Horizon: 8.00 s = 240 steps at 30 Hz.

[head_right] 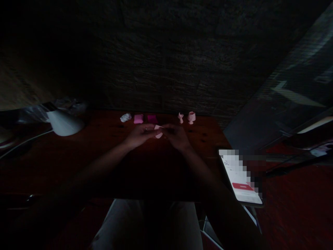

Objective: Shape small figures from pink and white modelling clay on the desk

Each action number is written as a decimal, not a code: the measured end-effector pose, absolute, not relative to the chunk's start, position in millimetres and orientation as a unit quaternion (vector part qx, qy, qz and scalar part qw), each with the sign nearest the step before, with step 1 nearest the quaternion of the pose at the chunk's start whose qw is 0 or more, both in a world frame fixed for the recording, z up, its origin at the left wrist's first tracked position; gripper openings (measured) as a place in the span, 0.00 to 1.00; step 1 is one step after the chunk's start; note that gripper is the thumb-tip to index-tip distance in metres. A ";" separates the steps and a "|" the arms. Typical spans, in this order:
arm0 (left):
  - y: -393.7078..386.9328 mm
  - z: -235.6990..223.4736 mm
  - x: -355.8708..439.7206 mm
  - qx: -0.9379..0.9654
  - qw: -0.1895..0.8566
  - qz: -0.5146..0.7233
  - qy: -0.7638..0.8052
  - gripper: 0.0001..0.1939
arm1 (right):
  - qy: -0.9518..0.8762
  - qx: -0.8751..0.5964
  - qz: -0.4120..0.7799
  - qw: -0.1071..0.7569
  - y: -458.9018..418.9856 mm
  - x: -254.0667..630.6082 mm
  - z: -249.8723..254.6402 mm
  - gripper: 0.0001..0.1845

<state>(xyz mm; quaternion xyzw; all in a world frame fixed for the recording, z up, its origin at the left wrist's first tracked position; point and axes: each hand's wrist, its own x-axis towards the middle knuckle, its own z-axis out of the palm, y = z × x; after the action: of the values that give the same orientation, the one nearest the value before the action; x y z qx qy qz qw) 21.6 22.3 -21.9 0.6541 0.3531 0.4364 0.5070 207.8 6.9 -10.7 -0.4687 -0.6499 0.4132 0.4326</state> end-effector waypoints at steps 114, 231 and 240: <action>16.6 -5.6 29.7 0.482 0.495 0.632 0.350 0.15 | -0.548 -0.439 0.465 0.538 8.4 182.3 9.9 0.20; 20.1 -0.2 19.1 0.266 0.764 0.544 0.224 0.07 | -0.652 -0.400 0.303 0.569 1.7 170.9 -1.9 0.11; 19.4 1.0 19.6 0.309 0.744 0.550 0.219 0.07 | -0.584 -0.403 0.471 0.525 4.8 170.4 -1.0 0.26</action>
<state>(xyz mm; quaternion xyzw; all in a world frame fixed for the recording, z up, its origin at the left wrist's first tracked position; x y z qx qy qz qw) 19.6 19.4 1.0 0.3094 0.2191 0.5503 0.7440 170.4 4.8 -1.0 -0.4029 -0.5836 0.4709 0.5247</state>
